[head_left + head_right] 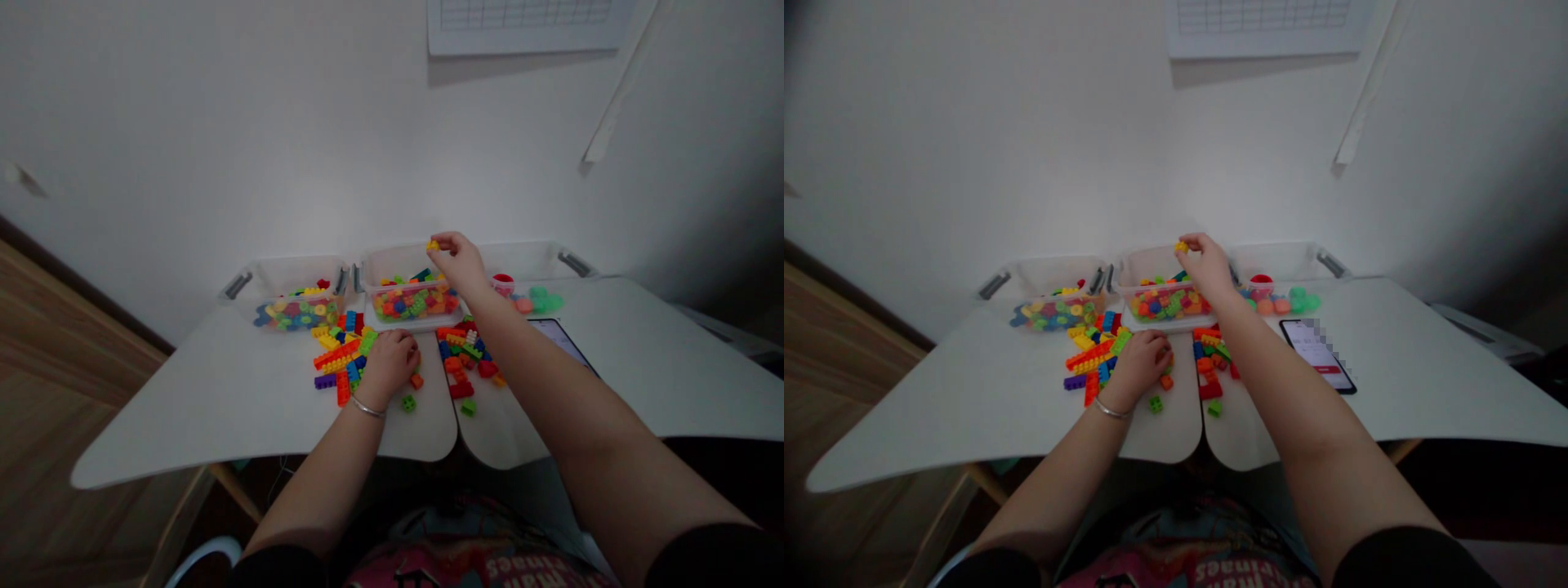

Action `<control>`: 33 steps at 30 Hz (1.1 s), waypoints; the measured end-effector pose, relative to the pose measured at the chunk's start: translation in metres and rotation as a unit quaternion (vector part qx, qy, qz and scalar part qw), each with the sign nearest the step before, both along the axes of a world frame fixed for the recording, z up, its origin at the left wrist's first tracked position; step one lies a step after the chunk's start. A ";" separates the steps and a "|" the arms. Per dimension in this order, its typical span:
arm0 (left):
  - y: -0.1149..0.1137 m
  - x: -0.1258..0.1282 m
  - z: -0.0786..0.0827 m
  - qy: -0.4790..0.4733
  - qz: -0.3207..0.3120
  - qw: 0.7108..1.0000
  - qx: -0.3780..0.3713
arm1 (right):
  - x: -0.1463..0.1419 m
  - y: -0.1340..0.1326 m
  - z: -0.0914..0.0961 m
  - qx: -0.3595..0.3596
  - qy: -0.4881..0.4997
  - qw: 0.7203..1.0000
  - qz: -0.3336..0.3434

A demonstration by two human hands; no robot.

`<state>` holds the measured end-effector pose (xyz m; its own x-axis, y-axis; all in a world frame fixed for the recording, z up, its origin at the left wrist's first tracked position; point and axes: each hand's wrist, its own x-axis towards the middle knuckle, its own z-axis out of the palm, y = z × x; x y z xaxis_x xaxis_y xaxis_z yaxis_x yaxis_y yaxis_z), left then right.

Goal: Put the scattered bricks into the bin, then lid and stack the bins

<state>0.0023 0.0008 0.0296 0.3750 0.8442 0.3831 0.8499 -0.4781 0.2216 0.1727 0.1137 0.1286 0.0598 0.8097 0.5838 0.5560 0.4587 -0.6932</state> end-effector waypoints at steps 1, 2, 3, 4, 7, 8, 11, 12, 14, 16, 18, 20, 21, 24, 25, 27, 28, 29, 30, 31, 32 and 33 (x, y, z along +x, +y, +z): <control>0.000 0.000 0.000 -0.001 -0.001 1.000 0.000 | -0.003 0.002 0.000 -0.021 -0.036 0.999 -0.012; 0.000 0.000 0.000 0.000 -0.002 1.000 0.000 | -0.005 0.003 -0.001 -0.040 -0.071 0.996 -0.026; 0.000 0.000 0.000 0.000 -0.003 1.000 0.001 | -0.007 0.003 -0.002 -0.056 -0.103 0.992 -0.040; 0.000 0.000 0.000 0.001 -0.004 1.000 0.002 | -0.009 0.003 -0.002 -0.067 -0.129 0.988 -0.052; 0.001 0.000 0.000 0.002 -0.006 1.000 -0.002 | -0.012 0.001 -0.003 -0.080 -0.182 0.978 -0.071; 0.001 0.000 0.000 0.001 -0.006 1.000 -0.004 | -0.013 0.000 -0.003 -0.085 -0.194 0.975 -0.074; 0.000 0.000 0.001 0.001 0.001 1.000 -0.007 | -0.013 0.000 -0.003 -0.102 -0.224 0.966 -0.081; 0.000 0.000 0.001 0.002 0.003 1.000 -0.007 | -0.014 0.000 -0.003 -0.105 -0.231 0.964 -0.083; 0.000 0.000 0.000 0.005 0.006 1.000 -0.005 | -0.014 0.000 -0.003 -0.100 -0.241 0.961 -0.088; 0.000 0.001 0.000 0.006 0.007 1.000 -0.005 | -0.014 0.000 -0.003 -0.080 -0.238 0.964 -0.089; 0.000 0.001 0.000 0.008 0.007 1.000 -0.006 | -0.012 -0.003 -0.002 -0.046 -0.211 0.973 -0.075; 0.001 0.000 0.000 0.010 0.007 1.000 -0.005 | -0.008 -0.009 -0.001 -0.008 -0.162 0.986 -0.046; 0.001 0.000 0.000 0.010 0.007 1.000 -0.005 | -0.005 -0.014 -0.001 0.013 -0.134 0.990 -0.034; 0.001 0.000 0.000 0.011 0.009 1.000 -0.006 | 0.009 -0.038 -0.007 0.068 -0.069 0.995 -0.032; 0.001 0.000 -0.001 0.011 0.010 1.000 -0.007 | 0.016 -0.049 -0.012 0.079 -0.059 0.995 -0.035; 0.000 0.000 -0.001 0.009 0.011 1.000 -0.008 | 0.030 -0.072 -0.027 0.081 -0.045 0.995 -0.036; 0.000 0.000 -0.001 0.009 0.011 1.000 -0.008 | 0.036 -0.084 -0.037 0.078 -0.044 0.995 -0.037; -0.001 0.000 -0.001 0.010 0.012 1.000 -0.007 | 0.042 -0.096 -0.048 0.072 -0.052 0.995 -0.036; -0.001 0.000 -0.001 0.012 0.012 1.000 -0.006 | 0.047 -0.108 -0.059 0.060 -0.071 0.995 -0.030; -0.001 0.000 -0.001 0.014 0.012 1.000 -0.003 | 0.051 -0.119 -0.070 0.048 -0.095 0.994 -0.020; -0.001 0.001 -0.001 0.016 0.013 1.000 0.000 | 0.054 -0.129 -0.081 0.033 -0.121 0.992 -0.003; 0.000 0.002 -0.002 0.017 0.014 1.000 0.004 | 0.055 -0.137 -0.091 0.021 -0.150 0.988 0.019</control>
<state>0.0041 0.0008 0.0279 0.3641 0.8516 0.3771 0.8700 -0.4555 0.1887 0.2275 -0.0229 0.0381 -0.1510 0.7825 0.6041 0.7159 0.5080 -0.4790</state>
